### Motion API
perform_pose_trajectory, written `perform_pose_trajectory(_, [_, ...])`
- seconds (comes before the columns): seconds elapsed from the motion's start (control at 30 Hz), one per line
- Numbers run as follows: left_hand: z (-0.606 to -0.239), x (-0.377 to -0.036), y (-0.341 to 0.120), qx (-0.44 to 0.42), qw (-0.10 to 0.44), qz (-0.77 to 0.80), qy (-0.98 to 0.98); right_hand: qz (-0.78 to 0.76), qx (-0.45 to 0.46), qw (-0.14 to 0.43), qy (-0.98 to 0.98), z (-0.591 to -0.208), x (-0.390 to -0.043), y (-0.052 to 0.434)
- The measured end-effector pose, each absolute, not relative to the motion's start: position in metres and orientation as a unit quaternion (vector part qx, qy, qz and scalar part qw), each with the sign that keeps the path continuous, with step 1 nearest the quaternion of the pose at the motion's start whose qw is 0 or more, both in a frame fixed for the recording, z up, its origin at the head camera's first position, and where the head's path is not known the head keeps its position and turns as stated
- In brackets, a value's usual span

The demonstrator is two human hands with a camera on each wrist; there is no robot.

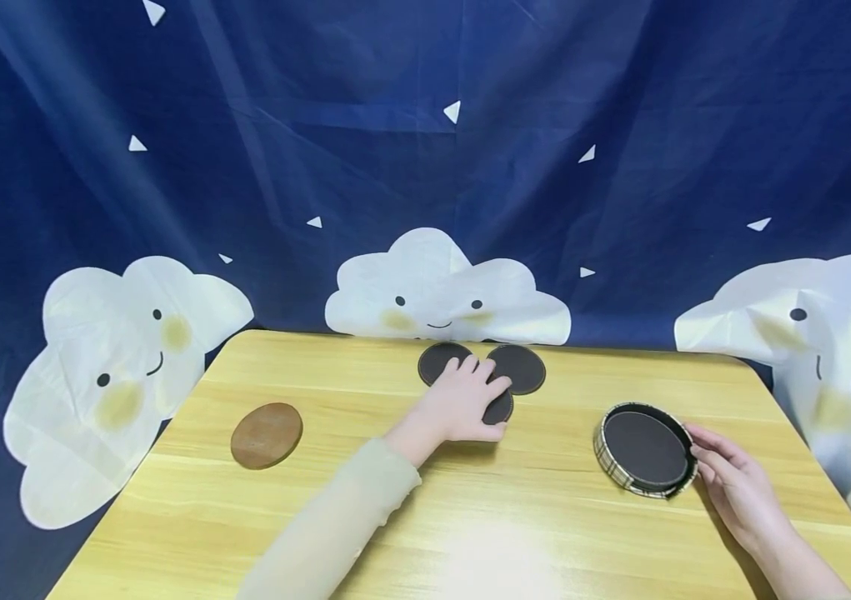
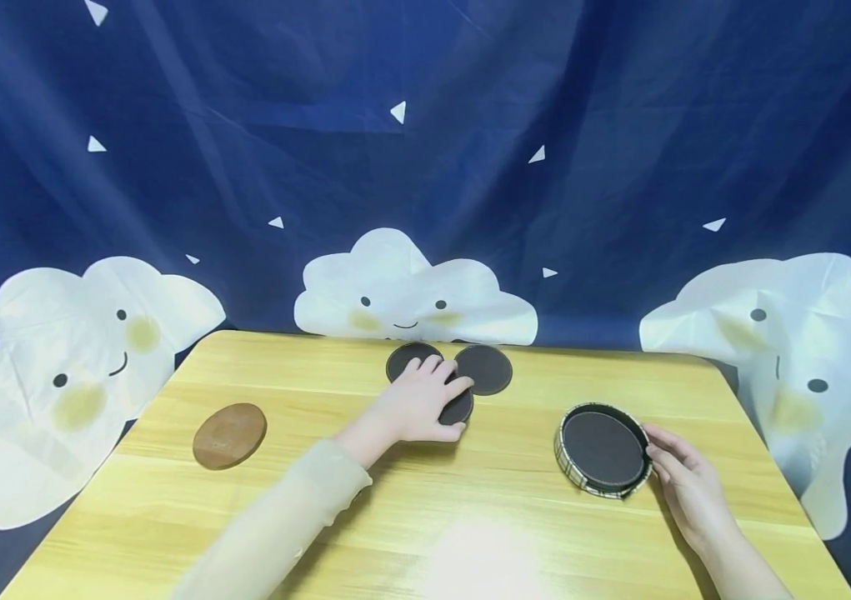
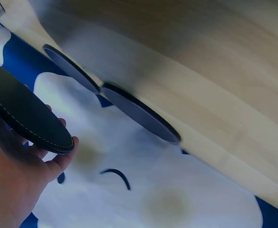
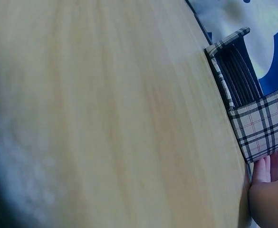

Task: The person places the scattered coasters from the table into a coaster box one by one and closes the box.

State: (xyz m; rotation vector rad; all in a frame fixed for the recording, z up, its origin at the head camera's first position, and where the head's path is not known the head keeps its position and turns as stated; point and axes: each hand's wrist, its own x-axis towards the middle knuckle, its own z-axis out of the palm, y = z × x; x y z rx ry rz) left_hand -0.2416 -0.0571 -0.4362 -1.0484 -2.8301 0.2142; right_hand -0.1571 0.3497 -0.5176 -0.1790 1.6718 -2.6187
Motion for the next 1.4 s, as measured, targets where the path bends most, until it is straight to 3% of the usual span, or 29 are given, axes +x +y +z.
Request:
perform_pose_trajectory(0.4, [-0.430, -0.241, -0.003, -0.395, 0.091, 0.109, -0.908, -0.850, -0.060, 0.007, 0.523, -0.518, -0.158, 0.349])
perform_pose_trajectory(0.7, [-0.425, -0.235, 0.029, -0.410, 0.065, 0.135, -0.900, -0.854, -0.065, 0.010, 0.517, -0.519, -0.158, 0.348])
perform_pose_trajectory(1.4, [-0.430, -0.218, 0.108, -0.441, 0.076, 0.158, -0.880, -0.845, -0.055, 0.022, 0.532, -0.517, -0.157, 0.351])
